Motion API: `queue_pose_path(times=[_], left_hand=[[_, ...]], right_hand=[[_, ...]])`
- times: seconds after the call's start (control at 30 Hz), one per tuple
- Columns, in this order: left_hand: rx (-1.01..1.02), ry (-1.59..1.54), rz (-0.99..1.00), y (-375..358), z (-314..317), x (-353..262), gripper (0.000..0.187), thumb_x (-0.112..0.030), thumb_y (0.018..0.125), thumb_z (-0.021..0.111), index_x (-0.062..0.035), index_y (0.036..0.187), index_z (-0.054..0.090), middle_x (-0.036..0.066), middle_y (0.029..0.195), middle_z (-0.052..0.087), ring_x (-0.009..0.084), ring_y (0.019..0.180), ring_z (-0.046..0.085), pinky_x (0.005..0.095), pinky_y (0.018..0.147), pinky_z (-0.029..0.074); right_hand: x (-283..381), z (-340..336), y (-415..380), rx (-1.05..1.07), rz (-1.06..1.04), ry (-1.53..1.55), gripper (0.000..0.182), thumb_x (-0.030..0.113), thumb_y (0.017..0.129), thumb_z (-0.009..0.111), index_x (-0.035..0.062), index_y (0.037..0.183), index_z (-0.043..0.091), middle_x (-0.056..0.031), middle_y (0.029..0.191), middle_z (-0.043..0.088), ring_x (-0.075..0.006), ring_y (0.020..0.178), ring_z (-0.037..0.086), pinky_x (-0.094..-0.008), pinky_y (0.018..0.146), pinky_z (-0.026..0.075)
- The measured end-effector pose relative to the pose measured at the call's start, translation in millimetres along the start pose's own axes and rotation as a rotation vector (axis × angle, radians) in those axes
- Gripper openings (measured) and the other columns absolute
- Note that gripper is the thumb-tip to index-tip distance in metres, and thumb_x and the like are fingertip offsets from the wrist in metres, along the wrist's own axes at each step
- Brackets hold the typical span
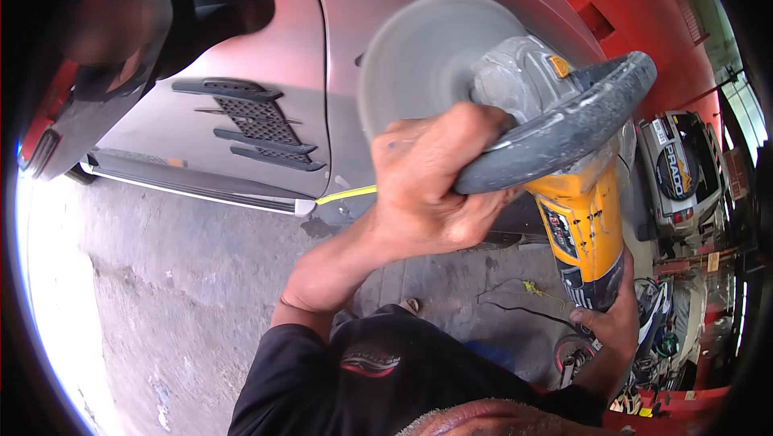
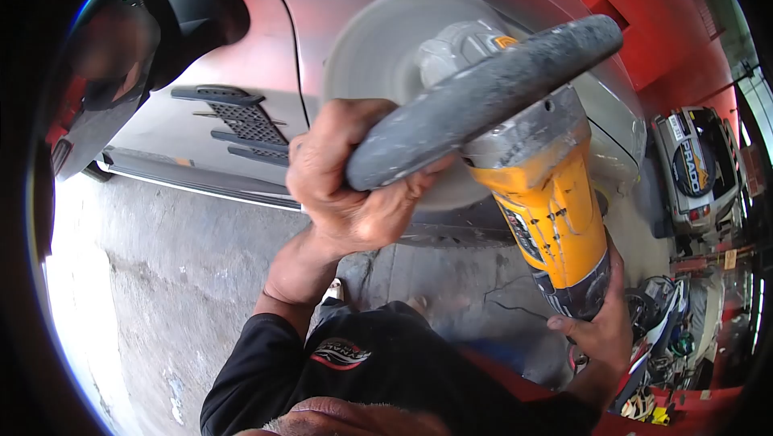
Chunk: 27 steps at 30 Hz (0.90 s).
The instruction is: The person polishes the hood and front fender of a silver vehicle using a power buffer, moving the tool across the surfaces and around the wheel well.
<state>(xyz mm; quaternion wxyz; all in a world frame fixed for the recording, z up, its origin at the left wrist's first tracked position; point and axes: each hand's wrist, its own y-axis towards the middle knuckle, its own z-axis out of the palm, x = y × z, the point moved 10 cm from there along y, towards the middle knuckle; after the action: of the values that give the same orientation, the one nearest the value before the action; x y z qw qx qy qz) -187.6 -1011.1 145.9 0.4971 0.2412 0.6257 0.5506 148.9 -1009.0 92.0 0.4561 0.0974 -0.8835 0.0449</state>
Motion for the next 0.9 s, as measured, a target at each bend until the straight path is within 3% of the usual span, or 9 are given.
queue_pose_path(times=[0.1,0.13,0.27,0.37,0.43,0.53,0.63,0.77,0.9], left_hand=[[-0.055,0.161,-0.004,-1.4,-39.8,-12.7,0.045,-0.027,0.076,0.090,0.0032,0.099,0.067,0.008,0.085,0.067,0.0154,0.071,0.065,0.0271,0.064,0.049],[-0.070,0.186,-0.010,-0.9,-51.4,-16.5,0.047,-0.030,0.076,0.090,0.0027,0.100,0.066,0.007,0.086,0.066,0.0148,0.072,0.065,0.0268,0.065,0.049],[-0.173,0.208,0.086,13.2,-78.5,-36.8,0.037,-0.022,0.076,0.085,0.0021,0.095,0.065,0.006,0.079,0.064,0.0145,0.066,0.063,0.0259,0.062,0.048],[-0.244,0.135,0.140,18.2,-84.2,-37.7,0.023,-0.007,0.075,0.080,0.0035,0.089,0.064,0.008,0.069,0.064,0.0165,0.054,0.064,0.0260,0.051,0.048],[-0.201,0.164,0.101,10.1,-78.6,-33.9,0.025,-0.008,0.075,0.080,0.0038,0.089,0.064,0.008,0.071,0.065,0.0159,0.056,0.064,0.0260,0.053,0.049],[-0.047,0.155,0.025,-13.2,-55.5,-25.7,0.032,-0.013,0.074,0.084,0.0043,0.091,0.062,0.008,0.079,0.067,0.0143,0.063,0.064,0.0255,0.058,0.049],[0.010,-0.071,0.039,-20.8,-26.0,-23.1,0.022,-0.003,0.072,0.075,0.0057,0.087,0.061,0.012,0.071,0.069,0.0163,0.050,0.063,0.0260,0.047,0.047],[0.057,-0.106,0.011,-13.3,8.7,-6.8,0.023,-0.006,0.077,0.080,0.0038,0.089,0.062,0.010,0.069,0.067,0.0182,0.052,0.064,0.0266,0.049,0.048],[0.045,-0.146,-0.020,7.2,9.5,9.3,0.022,-0.006,0.080,0.081,0.0016,0.091,0.064,0.007,0.070,0.065,0.0124,0.057,0.063,0.0260,0.051,0.048]], right_hand=[[27.3,16.1,3.9,0.102,-0.100,-0.123,0.125,0.030,0.066,0.093,-0.0045,0.156,0.013,-0.0223,0.151,0.040,-0.0309,0.140,0.041,-0.0430,0.116,0.033],[38.0,24.5,5.0,0.118,-0.139,-0.037,0.124,0.027,0.066,0.092,-0.0050,0.156,0.013,-0.0226,0.151,0.039,-0.0313,0.140,0.041,-0.0425,0.117,0.032],[64.8,32.6,8.0,0.144,-0.224,-0.056,0.123,0.025,0.067,0.091,-0.0049,0.156,0.012,-0.0215,0.151,0.039,-0.0302,0.140,0.041,-0.0414,0.117,0.031],[70.9,36.6,6.6,0.132,-0.202,-0.028,0.124,0.027,0.066,0.092,-0.0043,0.156,0.012,-0.0204,0.150,0.040,-0.0289,0.139,0.042,-0.0407,0.116,0.031],[60.3,34.2,9.4,0.165,-0.207,-0.059,0.121,0.021,0.067,0.091,-0.0043,0.156,0.013,-0.0231,0.152,0.039,-0.0314,0.142,0.040,-0.0424,0.117,0.030],[33.4,26.5,1.3,0.188,-0.136,-0.110,0.122,0.024,0.066,0.092,-0.0025,0.157,0.014,-0.0218,0.151,0.040,-0.0304,0.141,0.041,-0.0423,0.117,0.031],[5.9,15.5,-14.0,0.154,-0.070,-0.088,0.122,0.028,0.065,0.092,-0.0014,0.156,0.017,-0.0206,0.151,0.041,-0.0295,0.140,0.042,-0.0416,0.116,0.031],[-11.7,3.9,-19.8,0.067,-0.015,-0.029,0.122,0.032,0.064,0.093,-0.0019,0.155,0.020,-0.0188,0.149,0.044,-0.0281,0.138,0.044,-0.0404,0.115,0.032],[-0.8,0.2,0.9,0.006,-0.018,-0.013,0.129,0.036,0.059,0.096,-0.0034,0.155,0.019,-0.0153,0.145,0.047,-0.0244,0.135,0.046,-0.0372,0.114,0.034]])
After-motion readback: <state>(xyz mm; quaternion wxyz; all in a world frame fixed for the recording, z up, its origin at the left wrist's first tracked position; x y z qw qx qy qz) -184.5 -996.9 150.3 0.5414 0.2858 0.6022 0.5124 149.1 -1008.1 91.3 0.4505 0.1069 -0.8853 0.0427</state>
